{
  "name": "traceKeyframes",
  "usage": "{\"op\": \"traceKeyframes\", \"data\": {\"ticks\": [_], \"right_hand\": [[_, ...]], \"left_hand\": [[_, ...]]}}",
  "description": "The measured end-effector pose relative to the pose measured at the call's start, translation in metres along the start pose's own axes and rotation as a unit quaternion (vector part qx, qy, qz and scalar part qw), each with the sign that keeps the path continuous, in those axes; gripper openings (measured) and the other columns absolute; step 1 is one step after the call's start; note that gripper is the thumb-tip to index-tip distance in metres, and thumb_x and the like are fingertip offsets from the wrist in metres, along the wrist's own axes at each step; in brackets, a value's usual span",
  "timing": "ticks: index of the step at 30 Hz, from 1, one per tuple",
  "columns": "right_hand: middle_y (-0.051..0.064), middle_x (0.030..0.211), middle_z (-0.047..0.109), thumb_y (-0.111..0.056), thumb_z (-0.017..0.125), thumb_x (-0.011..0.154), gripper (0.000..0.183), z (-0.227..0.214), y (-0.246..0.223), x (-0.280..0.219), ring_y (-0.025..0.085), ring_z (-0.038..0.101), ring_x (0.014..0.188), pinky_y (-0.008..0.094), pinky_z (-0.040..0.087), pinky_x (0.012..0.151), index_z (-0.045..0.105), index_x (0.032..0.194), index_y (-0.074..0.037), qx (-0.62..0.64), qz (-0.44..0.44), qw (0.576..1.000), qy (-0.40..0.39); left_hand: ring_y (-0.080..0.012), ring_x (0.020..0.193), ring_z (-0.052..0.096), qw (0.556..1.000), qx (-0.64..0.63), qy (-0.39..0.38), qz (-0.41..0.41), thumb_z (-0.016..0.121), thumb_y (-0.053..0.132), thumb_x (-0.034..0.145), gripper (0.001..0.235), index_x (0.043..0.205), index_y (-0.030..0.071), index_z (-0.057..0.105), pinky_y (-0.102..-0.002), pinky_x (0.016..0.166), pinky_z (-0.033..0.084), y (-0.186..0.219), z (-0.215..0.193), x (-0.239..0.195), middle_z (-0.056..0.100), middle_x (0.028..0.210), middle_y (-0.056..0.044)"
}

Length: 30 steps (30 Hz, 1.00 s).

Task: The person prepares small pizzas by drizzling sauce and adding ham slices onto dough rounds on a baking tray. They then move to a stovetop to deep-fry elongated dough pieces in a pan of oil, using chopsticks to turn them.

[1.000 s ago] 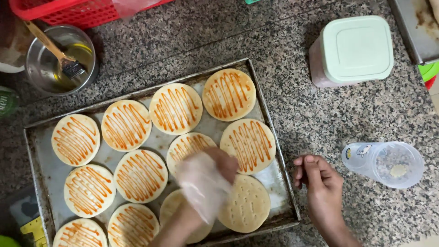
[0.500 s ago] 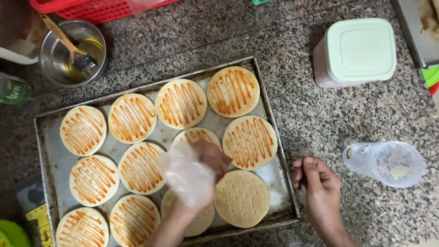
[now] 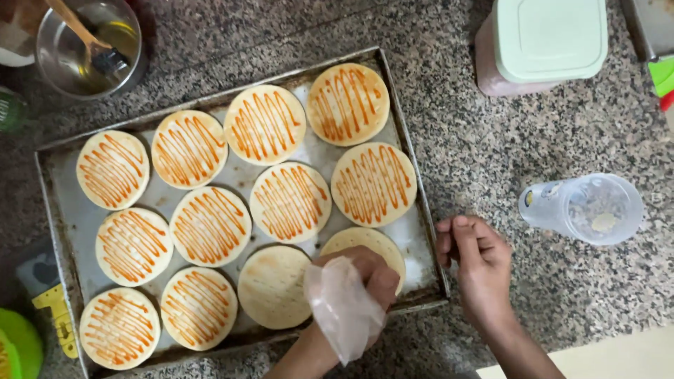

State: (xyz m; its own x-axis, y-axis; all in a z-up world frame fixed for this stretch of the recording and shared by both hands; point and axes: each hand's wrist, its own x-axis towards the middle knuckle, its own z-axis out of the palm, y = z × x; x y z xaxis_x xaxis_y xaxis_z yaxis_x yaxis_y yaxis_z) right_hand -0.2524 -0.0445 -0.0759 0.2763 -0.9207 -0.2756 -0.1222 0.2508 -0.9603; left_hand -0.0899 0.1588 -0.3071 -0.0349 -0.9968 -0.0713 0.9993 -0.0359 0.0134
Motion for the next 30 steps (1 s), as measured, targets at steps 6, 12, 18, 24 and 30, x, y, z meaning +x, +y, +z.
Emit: {"op": "traceKeyframes", "data": {"ticks": [6,12,18,24,30], "right_hand": [[0.008,0.083,0.069,-0.021,0.058,0.134,0.039,-0.006,0.006,-0.007,0.019,0.063,0.066,0.034,0.052,0.058,0.080,0.109,0.000,0.006,0.000,1.000,-0.004],[0.008,0.086,0.073,-0.019,0.055,0.134,0.037,-0.009,0.013,-0.010,0.019,0.066,0.068,0.035,0.055,0.055,0.081,0.111,-0.004,-0.028,0.022,0.999,-0.026],[0.009,0.085,0.072,-0.021,0.054,0.134,0.039,0.002,0.002,-0.009,0.020,0.065,0.069,0.036,0.053,0.059,0.081,0.112,-0.002,-0.030,0.018,0.999,-0.021],[0.007,0.081,0.067,-0.023,0.058,0.134,0.038,0.008,0.002,-0.012,0.018,0.061,0.066,0.033,0.049,0.056,0.078,0.110,-0.002,0.007,0.015,1.000,-0.019],[0.005,0.080,0.070,-0.021,0.058,0.134,0.038,0.020,-0.004,-0.018,0.016,0.059,0.060,0.032,0.044,0.049,0.080,0.108,-0.005,0.002,0.029,1.000,-0.012]], "left_hand": [[-0.0118,0.060,0.051,0.979,-0.167,0.072,-0.087,0.058,0.014,0.115,0.036,0.083,0.019,0.044,-0.029,0.050,0.038,0.050,0.070,0.045,0.050,0.074,0.003],[-0.0376,0.102,0.083,0.892,-0.226,-0.352,-0.170,0.079,0.039,0.117,0.035,0.109,0.006,0.080,-0.054,0.099,0.074,0.049,0.195,0.039,0.079,0.105,-0.017],[-0.0282,0.042,0.054,0.908,-0.303,0.212,-0.199,0.059,0.026,0.111,0.058,0.054,0.018,0.051,-0.052,0.044,0.054,0.031,0.000,0.006,0.052,0.052,-0.005],[-0.0296,0.102,0.080,0.935,0.133,0.026,0.328,0.072,0.063,0.119,0.062,0.107,0.003,0.076,-0.032,0.093,0.071,0.068,0.283,0.013,0.078,0.108,-0.020],[-0.0294,0.132,0.069,0.961,-0.238,-0.042,0.131,0.080,0.031,0.108,0.031,0.129,0.011,0.073,-0.043,0.124,0.056,0.061,0.208,-0.038,0.073,0.133,-0.013]]}}
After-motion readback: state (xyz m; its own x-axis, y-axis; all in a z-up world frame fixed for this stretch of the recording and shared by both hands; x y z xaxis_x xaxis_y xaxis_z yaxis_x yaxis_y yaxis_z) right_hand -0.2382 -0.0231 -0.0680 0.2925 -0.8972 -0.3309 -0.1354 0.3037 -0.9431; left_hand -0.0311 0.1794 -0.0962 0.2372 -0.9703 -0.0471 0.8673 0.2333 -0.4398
